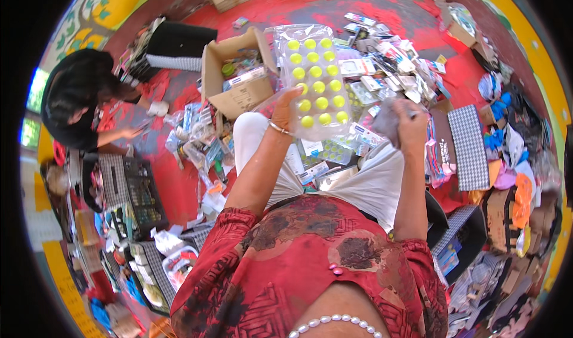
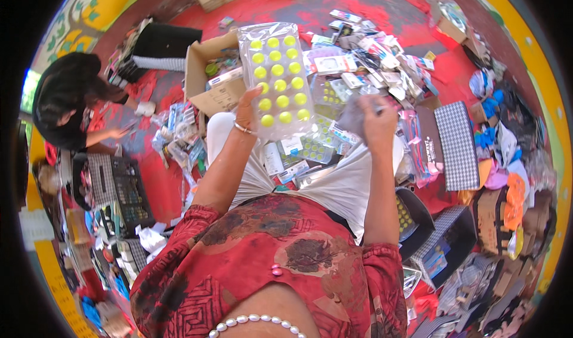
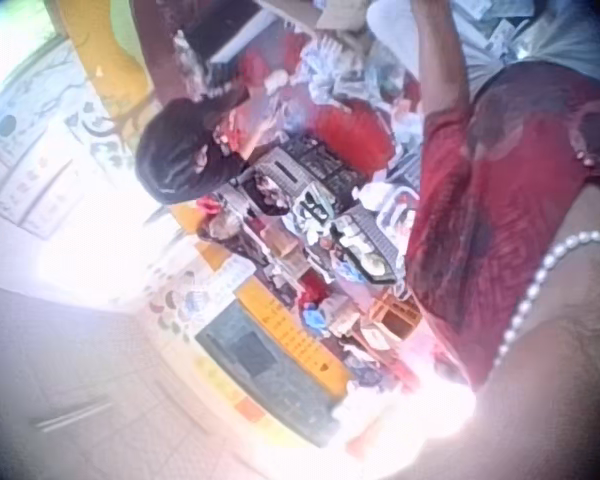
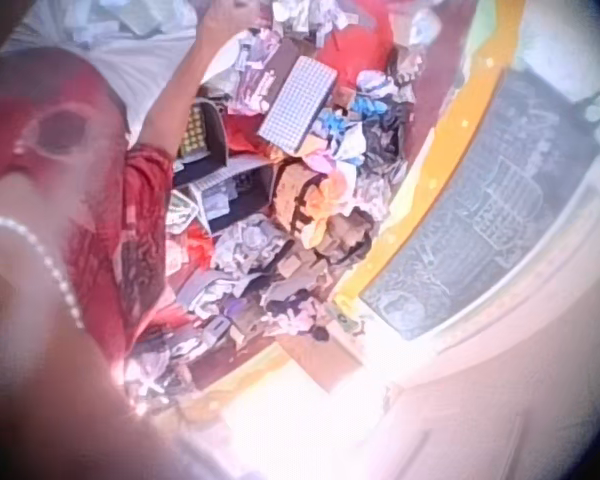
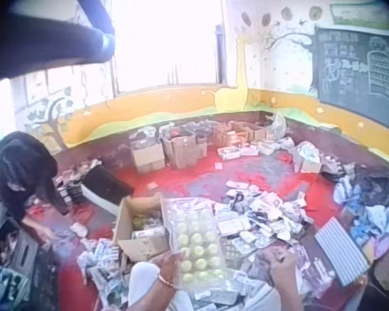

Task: The person sits on the floor and repeatedly picks up blister packs containing small yellow balls, wipes them with a cloth, and places them into a black bin. The person handles multiple packs one at a time, turning them over and stacking them in the bin.

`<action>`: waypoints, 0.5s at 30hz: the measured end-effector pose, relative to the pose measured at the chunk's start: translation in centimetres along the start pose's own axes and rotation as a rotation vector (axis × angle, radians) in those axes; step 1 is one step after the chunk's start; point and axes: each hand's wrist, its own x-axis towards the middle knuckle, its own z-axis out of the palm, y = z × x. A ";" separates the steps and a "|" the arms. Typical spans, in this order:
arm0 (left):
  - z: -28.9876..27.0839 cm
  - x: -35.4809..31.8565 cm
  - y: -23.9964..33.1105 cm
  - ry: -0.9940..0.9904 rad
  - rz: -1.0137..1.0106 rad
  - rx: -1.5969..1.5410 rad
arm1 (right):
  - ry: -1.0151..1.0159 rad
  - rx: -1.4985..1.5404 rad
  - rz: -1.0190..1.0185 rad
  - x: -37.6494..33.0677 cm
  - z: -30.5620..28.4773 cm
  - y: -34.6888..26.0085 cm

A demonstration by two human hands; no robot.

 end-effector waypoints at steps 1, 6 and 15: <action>0.4 0.1 -0.3 -0.006 -0.022 0.021 | 0.148 0.246 0.134 0.8 -0.8 -0.4; 1.5 1.1 -2.2 -0.048 -0.114 0.123 | 0.228 0.068 -0.643 1.5 1.3 -4.3; 1.7 -0.9 -0.9 -0.149 -0.173 0.386 | 0.441 -0.429 -0.510 9.7 2.0 -4.3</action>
